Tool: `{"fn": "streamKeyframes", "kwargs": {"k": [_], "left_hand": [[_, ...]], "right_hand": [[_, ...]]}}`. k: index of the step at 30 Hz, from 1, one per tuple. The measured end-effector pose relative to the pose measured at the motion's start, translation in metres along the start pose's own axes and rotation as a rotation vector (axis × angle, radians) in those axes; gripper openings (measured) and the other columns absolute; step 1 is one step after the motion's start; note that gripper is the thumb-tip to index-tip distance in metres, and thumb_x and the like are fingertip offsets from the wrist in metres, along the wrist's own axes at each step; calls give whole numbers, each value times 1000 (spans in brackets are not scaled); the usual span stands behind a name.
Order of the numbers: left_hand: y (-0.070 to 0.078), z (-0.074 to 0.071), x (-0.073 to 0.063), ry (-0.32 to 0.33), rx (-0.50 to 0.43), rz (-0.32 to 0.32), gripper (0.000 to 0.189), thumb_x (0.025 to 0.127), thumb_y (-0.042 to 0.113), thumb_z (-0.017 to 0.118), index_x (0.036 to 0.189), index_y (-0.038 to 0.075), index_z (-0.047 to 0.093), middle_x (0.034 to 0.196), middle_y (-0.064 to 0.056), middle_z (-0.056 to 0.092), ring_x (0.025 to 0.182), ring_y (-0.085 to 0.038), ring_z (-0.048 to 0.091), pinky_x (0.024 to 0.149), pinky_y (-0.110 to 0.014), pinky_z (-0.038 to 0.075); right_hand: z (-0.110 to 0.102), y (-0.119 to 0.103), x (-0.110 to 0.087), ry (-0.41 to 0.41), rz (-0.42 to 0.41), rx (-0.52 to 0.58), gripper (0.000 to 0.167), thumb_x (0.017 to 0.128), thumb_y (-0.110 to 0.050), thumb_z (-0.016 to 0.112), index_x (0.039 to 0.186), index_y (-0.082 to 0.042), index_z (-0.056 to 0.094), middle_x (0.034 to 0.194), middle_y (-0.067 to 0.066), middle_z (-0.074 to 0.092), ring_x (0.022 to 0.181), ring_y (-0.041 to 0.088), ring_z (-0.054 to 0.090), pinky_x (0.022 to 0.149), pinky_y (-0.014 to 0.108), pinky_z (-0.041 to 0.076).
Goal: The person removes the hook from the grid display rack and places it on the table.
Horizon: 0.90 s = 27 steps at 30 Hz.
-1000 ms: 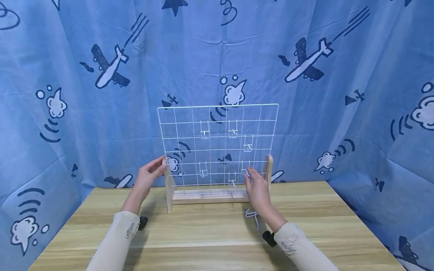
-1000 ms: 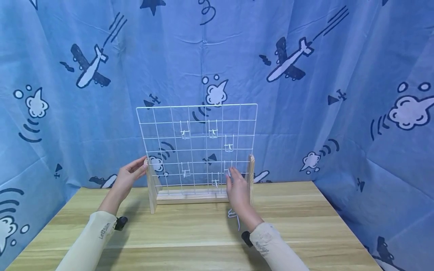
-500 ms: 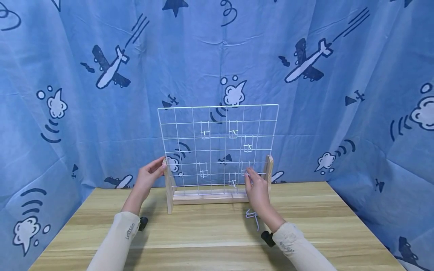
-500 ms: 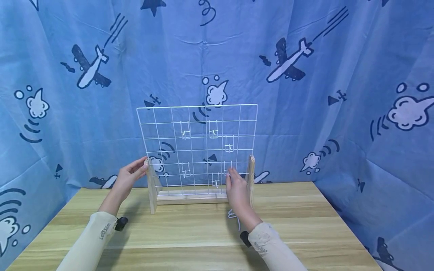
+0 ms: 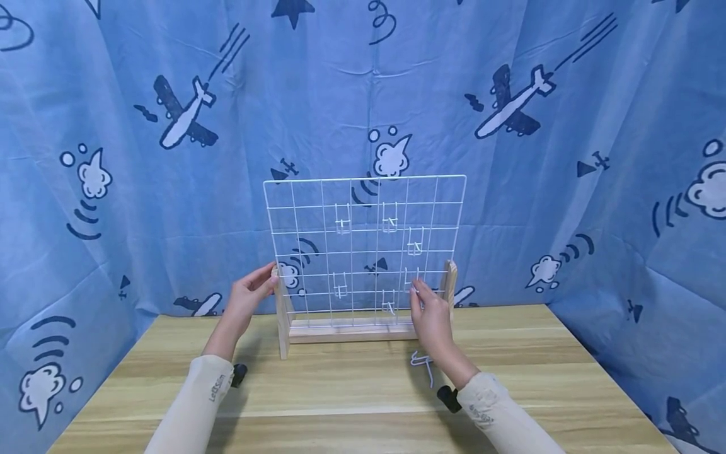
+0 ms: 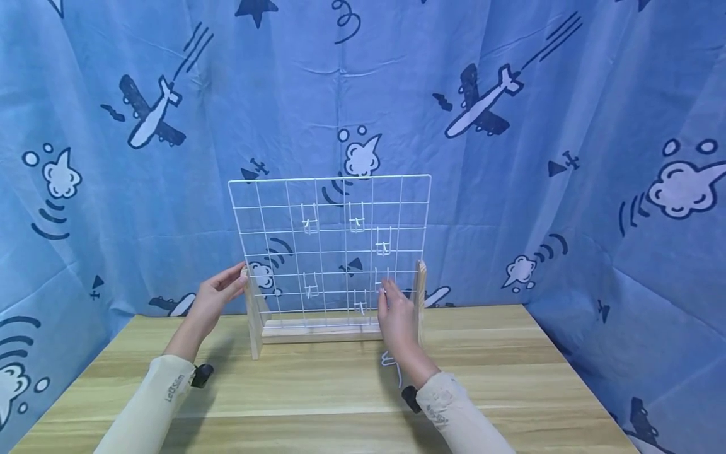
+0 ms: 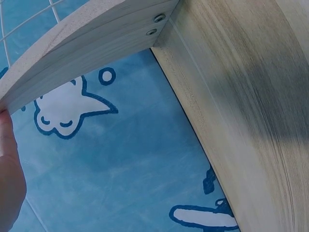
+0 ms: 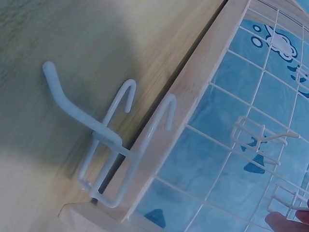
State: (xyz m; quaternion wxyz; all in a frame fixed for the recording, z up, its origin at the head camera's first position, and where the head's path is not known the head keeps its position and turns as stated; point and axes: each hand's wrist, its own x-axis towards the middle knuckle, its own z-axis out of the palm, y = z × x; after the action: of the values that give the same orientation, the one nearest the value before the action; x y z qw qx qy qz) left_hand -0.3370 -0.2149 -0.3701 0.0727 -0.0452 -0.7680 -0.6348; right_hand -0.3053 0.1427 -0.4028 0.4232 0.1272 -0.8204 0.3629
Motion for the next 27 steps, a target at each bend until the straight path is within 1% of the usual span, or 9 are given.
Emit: {"fn": "streamKeyframes", "kwargs": {"k": [8, 15, 19, 23, 25, 27], "left_hand": [[3, 1, 2, -17, -3, 9, 59, 93, 37, 63, 145, 18, 44, 147, -7, 44, 133, -25, 43, 105, -38, 44], [3, 1, 4, -6, -12, -10, 59, 92, 38, 64, 145, 18, 45, 147, -8, 44, 133, -26, 43, 106, -41, 42], [1, 0, 2, -4, -12, -14, 60, 92, 39, 64, 145, 18, 45, 148, -8, 44, 133, -27, 43, 107, -43, 42], [0, 0, 1, -3, -2, -5, 59, 93, 38, 63, 144, 17, 45, 147, -8, 45, 132, -26, 44, 106, -40, 43], [0, 0, 0, 0, -2, 0, 57, 93, 37, 63, 144, 17, 46, 146, -7, 46, 131, -25, 45, 105, -39, 44], [0, 0, -1, -3, 1, 10, 57, 94, 36, 63, 144, 16, 45, 146, -8, 45, 131, -26, 45, 105, -38, 44]], "right_hand": [[-5, 0, 2, 2, 25, 4, 25, 91, -1, 62, 113, 10, 65, 115, 29, 62, 104, 42, 62, 89, 49, 52], [-9, -2, 5, -5, 43, 25, 26, 92, -1, 61, 115, 9, 65, 118, 28, 61, 103, 41, 63, 80, 45, 57], [-11, -4, 4, -6, 42, 27, 26, 92, -1, 60, 115, 9, 65, 118, 29, 60, 103, 41, 63, 82, 45, 56], [-12, -6, 2, -8, 39, 26, 26, 92, -1, 61, 116, 8, 64, 119, 28, 60, 101, 40, 64, 75, 43, 59], [-12, -6, 2, -8, 35, 22, 26, 92, -1, 60, 117, 8, 64, 120, 28, 60, 97, 39, 66, 65, 39, 60], [-13, -6, 2, -7, 30, 20, 27, 92, -2, 60, 117, 7, 65, 120, 27, 60, 95, 38, 66, 56, 37, 58]]}}
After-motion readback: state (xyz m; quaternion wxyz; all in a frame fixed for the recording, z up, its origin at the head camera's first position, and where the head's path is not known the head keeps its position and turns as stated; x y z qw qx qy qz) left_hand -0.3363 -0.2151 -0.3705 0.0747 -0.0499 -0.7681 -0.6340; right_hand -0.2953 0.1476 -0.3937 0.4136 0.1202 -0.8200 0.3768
